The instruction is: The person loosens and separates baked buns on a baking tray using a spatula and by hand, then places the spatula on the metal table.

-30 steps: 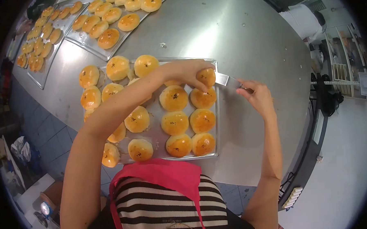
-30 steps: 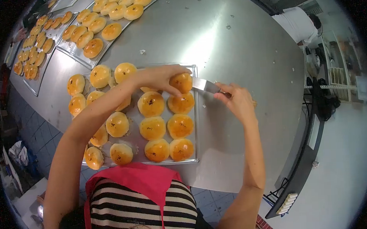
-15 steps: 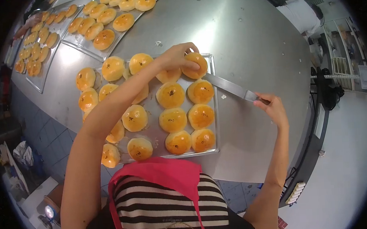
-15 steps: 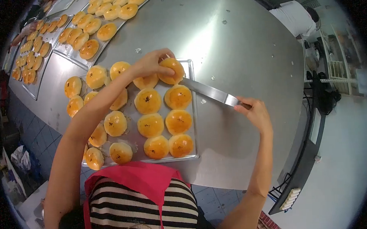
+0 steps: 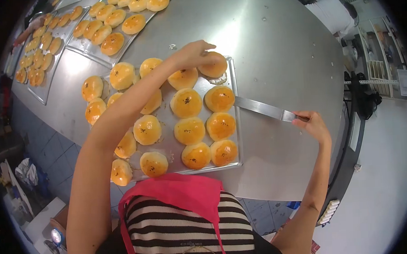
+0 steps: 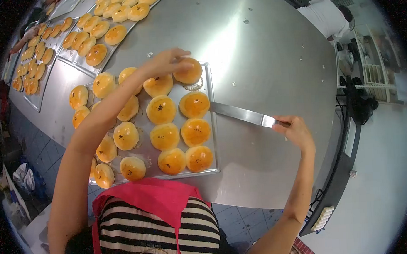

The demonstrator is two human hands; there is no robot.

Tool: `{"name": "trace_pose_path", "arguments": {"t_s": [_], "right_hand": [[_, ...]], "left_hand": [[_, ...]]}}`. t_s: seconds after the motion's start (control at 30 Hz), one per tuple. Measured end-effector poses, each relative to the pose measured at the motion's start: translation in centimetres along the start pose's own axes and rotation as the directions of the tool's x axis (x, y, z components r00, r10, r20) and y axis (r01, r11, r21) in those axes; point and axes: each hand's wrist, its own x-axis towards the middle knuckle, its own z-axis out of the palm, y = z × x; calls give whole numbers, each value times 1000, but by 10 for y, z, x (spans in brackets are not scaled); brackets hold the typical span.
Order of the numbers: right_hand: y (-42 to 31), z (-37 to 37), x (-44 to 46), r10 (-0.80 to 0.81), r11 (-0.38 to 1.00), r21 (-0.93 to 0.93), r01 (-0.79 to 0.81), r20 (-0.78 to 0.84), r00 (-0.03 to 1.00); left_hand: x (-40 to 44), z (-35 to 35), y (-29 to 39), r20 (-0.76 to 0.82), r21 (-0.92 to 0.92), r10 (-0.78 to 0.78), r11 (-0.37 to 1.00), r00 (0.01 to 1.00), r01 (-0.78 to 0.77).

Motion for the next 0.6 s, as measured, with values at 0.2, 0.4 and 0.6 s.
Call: {"name": "trace_pose_path", "arguments": {"t_s": [0.2,0.4,0.6], "right_hand": [[6,-2,8,-7,999,-44,5,-39,999],[-10,-3,15,2,984,-177,-8,-33,999],[-16,-9,11,14,982,-188,-24,-56,998]], "left_hand": [[-33,-48,5,-3,199,-102,975,995,100],[-57,-35,-9,-168,303,121,951,978,-66],[-39,-38,-23,-27,475,-71,877,997,75]]}}
